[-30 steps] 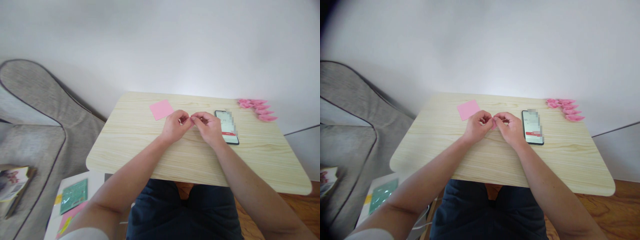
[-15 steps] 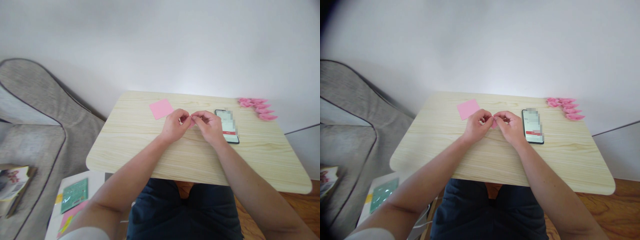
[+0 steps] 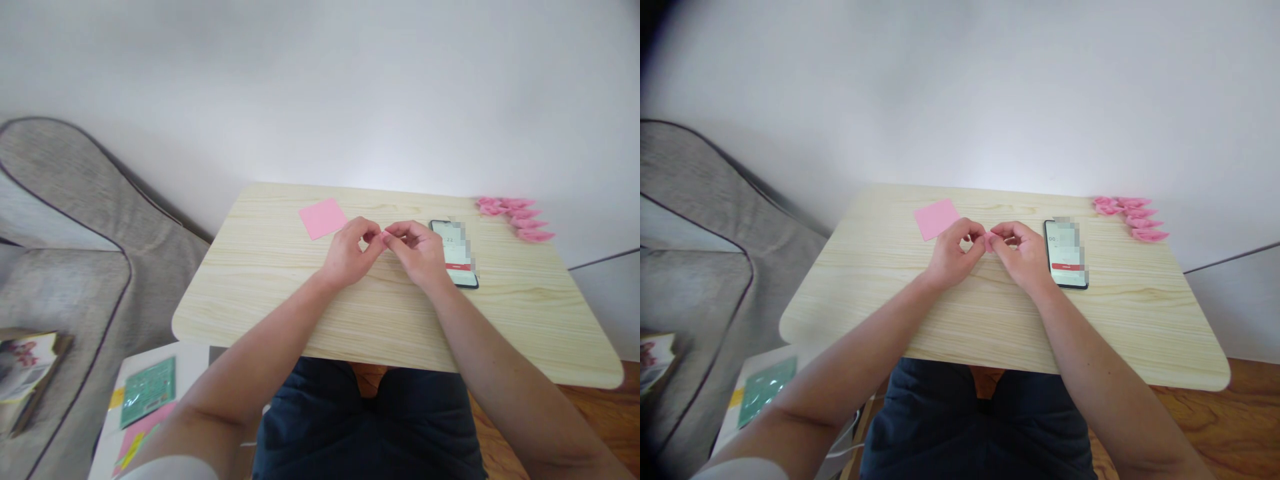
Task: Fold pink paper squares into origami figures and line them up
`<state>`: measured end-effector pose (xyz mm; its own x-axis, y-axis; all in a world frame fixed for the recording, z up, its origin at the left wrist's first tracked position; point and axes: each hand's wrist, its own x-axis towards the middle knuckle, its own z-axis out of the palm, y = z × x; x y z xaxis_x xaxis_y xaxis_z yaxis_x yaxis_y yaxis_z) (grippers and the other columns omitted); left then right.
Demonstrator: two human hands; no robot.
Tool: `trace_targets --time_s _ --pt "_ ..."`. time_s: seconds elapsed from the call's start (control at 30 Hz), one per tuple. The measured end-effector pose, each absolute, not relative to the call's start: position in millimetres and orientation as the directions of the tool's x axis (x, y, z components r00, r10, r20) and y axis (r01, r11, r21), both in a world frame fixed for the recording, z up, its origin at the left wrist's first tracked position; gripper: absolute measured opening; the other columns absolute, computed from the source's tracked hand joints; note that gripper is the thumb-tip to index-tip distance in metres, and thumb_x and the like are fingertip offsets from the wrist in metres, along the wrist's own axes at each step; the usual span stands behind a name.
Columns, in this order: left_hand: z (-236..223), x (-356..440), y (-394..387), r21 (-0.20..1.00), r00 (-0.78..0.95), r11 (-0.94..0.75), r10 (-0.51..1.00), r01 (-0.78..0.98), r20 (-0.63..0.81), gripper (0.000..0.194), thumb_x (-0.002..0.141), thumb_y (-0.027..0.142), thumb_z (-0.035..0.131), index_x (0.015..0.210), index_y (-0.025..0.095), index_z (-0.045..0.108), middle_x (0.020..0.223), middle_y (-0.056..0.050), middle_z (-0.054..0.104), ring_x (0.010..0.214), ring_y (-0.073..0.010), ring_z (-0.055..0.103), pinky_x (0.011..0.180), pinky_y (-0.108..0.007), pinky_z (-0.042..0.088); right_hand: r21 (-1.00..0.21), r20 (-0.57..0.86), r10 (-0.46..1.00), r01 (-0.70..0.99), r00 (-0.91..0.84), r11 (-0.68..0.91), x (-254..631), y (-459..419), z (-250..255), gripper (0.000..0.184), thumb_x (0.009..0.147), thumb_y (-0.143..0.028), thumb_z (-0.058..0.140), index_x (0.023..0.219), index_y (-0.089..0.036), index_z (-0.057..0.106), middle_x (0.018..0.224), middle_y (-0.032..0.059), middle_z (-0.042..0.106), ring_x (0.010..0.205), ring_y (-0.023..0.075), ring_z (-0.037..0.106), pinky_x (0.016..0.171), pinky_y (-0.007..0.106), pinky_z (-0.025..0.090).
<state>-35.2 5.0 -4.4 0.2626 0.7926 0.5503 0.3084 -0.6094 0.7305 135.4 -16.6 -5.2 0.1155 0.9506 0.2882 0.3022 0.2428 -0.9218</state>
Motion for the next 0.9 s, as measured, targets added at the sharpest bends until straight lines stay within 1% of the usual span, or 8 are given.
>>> trace_targets --time_s 0.1,0.17,0.27,0.4,0.53,0.7,0.77,0.9 --pt "-2.5 -37.2 5.6 0.658 0.273 -0.668 0.744 0.349 0.610 0.005 0.092 0.019 0.061 0.089 0.022 0.062 0.088 -0.003 0.068 0.088 -0.0189 0.062 0.085 -0.035 0.049 -0.889 0.354 0.929 0.348 0.108 0.298 134.6 -18.7 -1.6 0.010 0.084 -0.033 0.075 0.089 -0.024 0.074 0.090 0.0014 0.076 0.084 0.0194 0.071 0.082 0.038 0.060" --pt "-0.9 -38.6 5.9 0.627 0.276 -0.691 0.721 0.361 0.636 0.008 0.091 0.015 0.060 0.090 0.023 0.062 0.093 -0.004 0.069 0.095 -0.0209 0.063 0.090 -0.038 0.049 -0.852 0.426 0.900 0.376 0.091 0.365 133.5 -20.6 2.0 0.006 0.085 -0.029 0.073 0.089 -0.025 0.074 0.097 0.0016 0.076 0.093 0.0201 0.071 0.089 0.040 0.059" --pt "-0.1 -40.1 6.5 0.631 0.234 -0.694 0.715 0.346 0.659 0.012 0.090 0.013 0.062 0.096 0.023 0.066 0.100 -0.005 0.069 0.103 -0.0218 0.063 0.096 -0.040 0.048 -0.798 0.513 0.856 0.403 0.064 0.448 131.8 -23.1 7.0 0.003 0.088 -0.027 0.071 0.090 -0.027 0.074 0.105 0.0028 0.074 0.100 0.0209 0.070 0.092 0.041 0.059" --pt "-2.7 -40.1 8.2 0.651 0.186 -0.674 0.731 0.351 0.657 0.012 0.089 0.014 0.064 0.095 0.023 0.070 0.100 -0.005 0.067 0.104 -0.0214 0.062 0.098 -0.040 0.049 -0.746 0.568 0.823 0.437 0.025 0.502 131.0 -24.6 9.8 0.008 0.091 -0.024 0.069 0.091 -0.029 0.075 0.100 0.0029 0.073 0.097 0.0211 0.068 0.091 0.041 0.057" --pt "-5.8 -38.9 9.8 0.690 0.183 -0.649 0.757 0.320 0.627 0.010 0.088 0.014 0.066 0.090 0.023 0.069 0.098 -0.005 0.069 0.101 -0.0200 0.064 0.093 -0.038 0.052 -0.715 0.576 0.817 0.481 -0.006 0.507 131.9 -24.5 9.7 0.009 0.090 -0.024 0.070 0.091 -0.030 0.076 0.097 0.0028 0.073 0.096 0.0221 0.068 0.094 0.043 0.056" --pt "-7.4 -37.7 9.2 0.732 0.191 -0.638 0.770 0.240 0.609 0.010 0.088 0.012 0.065 0.090 0.021 0.069 0.093 -0.004 0.070 0.091 -0.0168 0.065 0.079 -0.031 0.052 -0.721 0.566 0.824 0.476 -0.015 0.504 132.1 -25.9 9.8 0.006 0.090 -0.026 0.071 0.092 -0.029 0.076 0.095 0.0026 0.073 0.092 0.0217 0.068 0.088 0.041 0.057" --pt "-8.2 -37.4 9.0 0.732 0.195 -0.638 0.770 0.239 0.608 0.010 0.088 0.012 0.064 0.090 0.020 0.069 0.091 -0.003 0.070 0.088 -0.0159 0.065 0.076 -0.030 0.052 -0.726 0.564 0.826 0.469 -0.009 0.502 131.9 -26.3 9.1 0.006 0.090 -0.026 0.071 0.094 -0.028 0.075 0.095 0.0024 0.074 0.091 0.0211 0.069 0.086 0.040 0.057" --pt "-11.6 -36.7 10.5 0.698 0.206 -0.673 0.740 0.247 0.640 0.010 0.089 0.011 0.064 0.089 0.020 0.069 0.088 -0.002 0.071 0.086 -0.0150 0.065 0.075 -0.029 0.052 -0.719 0.577 0.817 0.481 0.010 0.502 132.0 -25.1 6.5 0.015 0.089 -0.026 0.072 0.104 -0.027 0.075 0.100 0.0026 0.076 0.092 0.0202 0.070 0.085 0.039 0.057"
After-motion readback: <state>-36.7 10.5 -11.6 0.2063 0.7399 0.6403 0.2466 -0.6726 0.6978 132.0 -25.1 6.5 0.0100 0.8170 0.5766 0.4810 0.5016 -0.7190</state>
